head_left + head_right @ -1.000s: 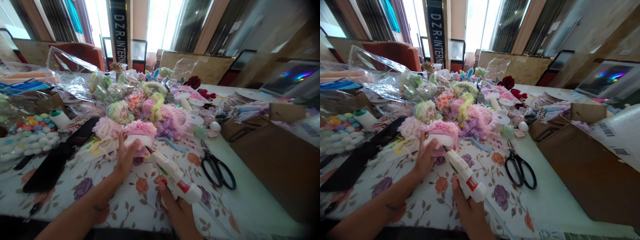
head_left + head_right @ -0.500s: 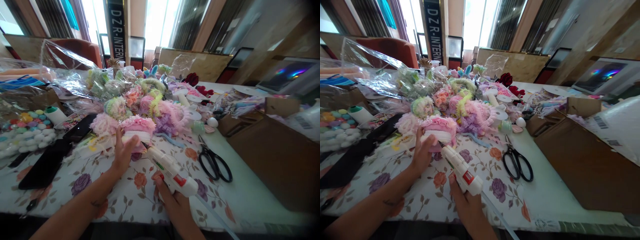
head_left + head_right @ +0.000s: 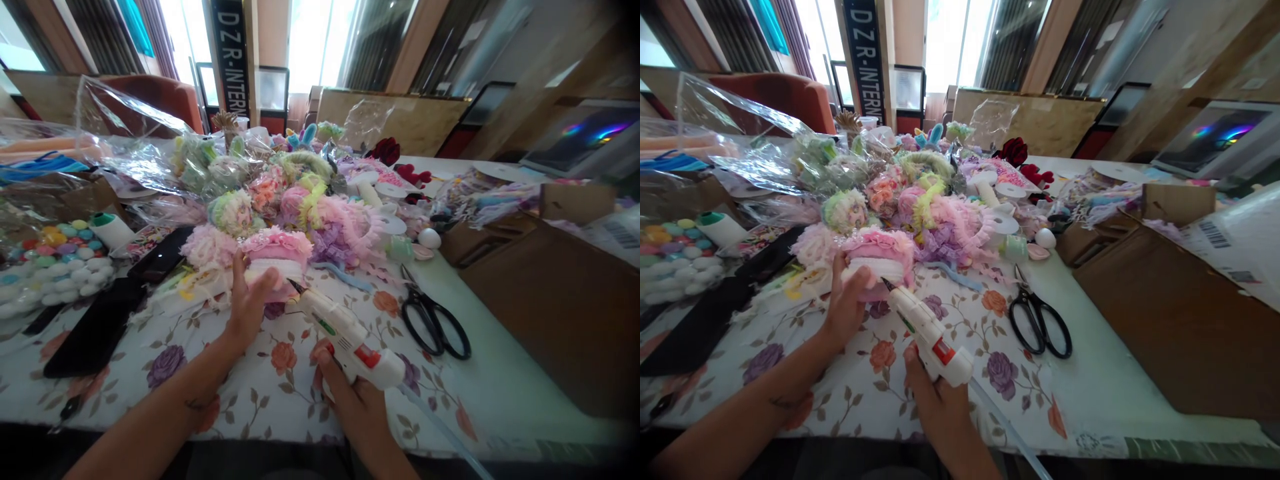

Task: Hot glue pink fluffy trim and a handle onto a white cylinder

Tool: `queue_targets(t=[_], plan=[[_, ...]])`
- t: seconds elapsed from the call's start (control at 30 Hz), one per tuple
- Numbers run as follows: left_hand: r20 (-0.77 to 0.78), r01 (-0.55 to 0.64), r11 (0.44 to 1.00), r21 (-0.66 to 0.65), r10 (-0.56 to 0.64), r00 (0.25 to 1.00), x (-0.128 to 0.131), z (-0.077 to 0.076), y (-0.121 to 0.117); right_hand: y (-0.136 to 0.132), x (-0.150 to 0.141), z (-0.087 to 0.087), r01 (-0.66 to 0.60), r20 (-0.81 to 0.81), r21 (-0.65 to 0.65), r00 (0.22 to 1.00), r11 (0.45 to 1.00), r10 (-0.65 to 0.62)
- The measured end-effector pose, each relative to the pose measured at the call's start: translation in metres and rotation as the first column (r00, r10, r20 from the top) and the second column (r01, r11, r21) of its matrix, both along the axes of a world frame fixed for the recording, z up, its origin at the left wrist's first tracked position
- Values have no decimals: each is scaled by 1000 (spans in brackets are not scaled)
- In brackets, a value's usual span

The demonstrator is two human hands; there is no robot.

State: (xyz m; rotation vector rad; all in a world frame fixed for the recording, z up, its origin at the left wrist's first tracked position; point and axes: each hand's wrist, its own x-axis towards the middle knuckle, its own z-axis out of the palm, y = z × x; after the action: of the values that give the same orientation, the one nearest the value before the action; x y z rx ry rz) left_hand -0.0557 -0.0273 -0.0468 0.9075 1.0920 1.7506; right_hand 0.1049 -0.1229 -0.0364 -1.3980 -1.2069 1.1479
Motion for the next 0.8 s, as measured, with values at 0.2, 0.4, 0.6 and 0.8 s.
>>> queue_targets(t=[0.2,0.4,0.6,0.8], plan=[[-7,-7,1000,-18,7,1000,-1,4,-1,0,2,-1,7,-11,-41,1000,999,-7],[-17,-31,999,-18,31,999,0,1,-1,0,2,-1,21,50,-5,999,1000,-21],[-50,-23,1000,-18,22,998,-1,-1,-1,-1,-1,-1,-7,46,33,999,999,6],[-31,-34,999,-22,33,999,1,3,-2,-2,-1,-1,29,56,18,998,999,-30]])
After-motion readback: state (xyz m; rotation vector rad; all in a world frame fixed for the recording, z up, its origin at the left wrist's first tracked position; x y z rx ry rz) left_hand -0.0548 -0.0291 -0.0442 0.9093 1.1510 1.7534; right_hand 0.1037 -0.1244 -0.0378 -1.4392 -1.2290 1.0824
